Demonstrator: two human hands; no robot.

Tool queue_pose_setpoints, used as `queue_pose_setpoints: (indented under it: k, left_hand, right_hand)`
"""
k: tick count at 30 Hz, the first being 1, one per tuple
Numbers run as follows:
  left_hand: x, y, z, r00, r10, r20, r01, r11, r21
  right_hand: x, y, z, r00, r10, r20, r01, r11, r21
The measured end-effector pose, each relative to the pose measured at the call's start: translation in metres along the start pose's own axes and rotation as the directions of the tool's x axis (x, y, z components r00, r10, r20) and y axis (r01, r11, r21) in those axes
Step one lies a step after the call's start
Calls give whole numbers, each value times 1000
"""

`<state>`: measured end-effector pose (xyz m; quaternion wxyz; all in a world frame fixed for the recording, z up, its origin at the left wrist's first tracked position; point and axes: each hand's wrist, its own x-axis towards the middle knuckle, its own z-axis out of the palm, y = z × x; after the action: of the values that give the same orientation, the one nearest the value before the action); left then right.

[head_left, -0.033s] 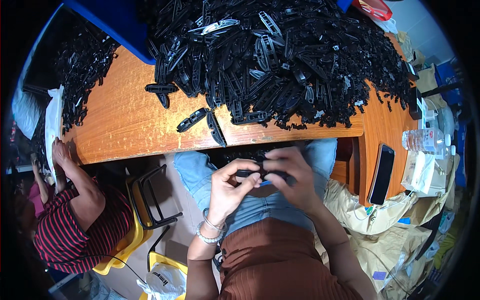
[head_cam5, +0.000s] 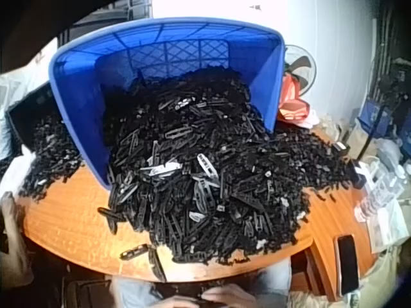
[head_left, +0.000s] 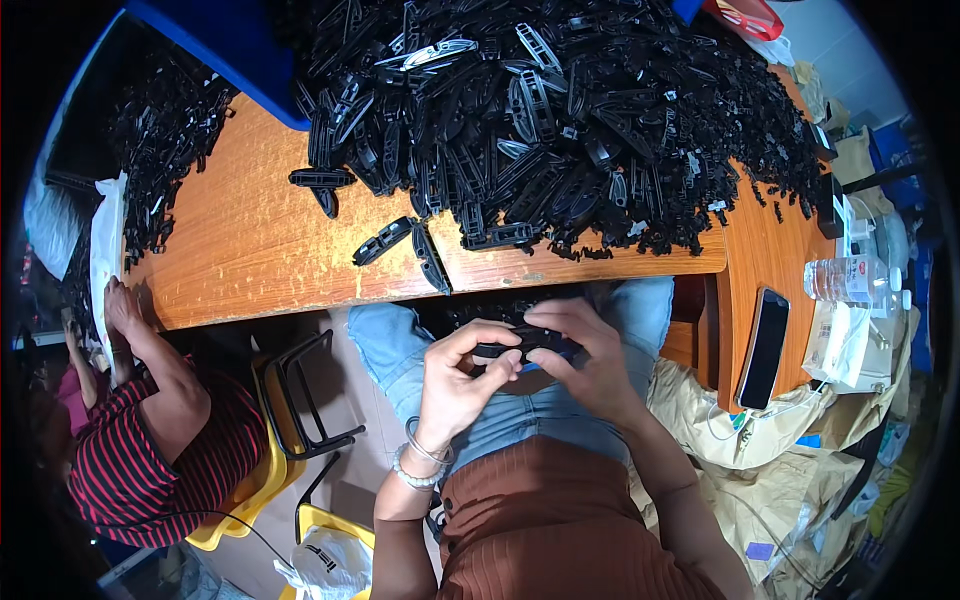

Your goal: Assembling small black plastic components by hand at a workbench.

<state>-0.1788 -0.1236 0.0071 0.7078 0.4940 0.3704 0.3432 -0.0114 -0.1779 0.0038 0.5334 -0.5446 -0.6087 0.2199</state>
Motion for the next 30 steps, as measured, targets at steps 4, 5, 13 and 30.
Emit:
queue_pose_setpoints:
  k: [4,5,13,30]
  left_hand:
    - [-1,-2,-1,994,49,99,-72,968,239]
    - [0,-1,-1,992,45,119,-75,962,262]
    - [38,16,-2,812,519,266,-477,328,816]
    - [81,-3,6,736,622,268,-405,88,910]
  right_hand:
    - [-14,11,-2,902,378,206,-418,885,205]
    - [-15,13,-3,898,382,217,-427,875,229]
    - [4,34,-8,993,-14,-115,-20,957,-288]
    - [22,57,6,966,-115,-230,-33,832,-554]
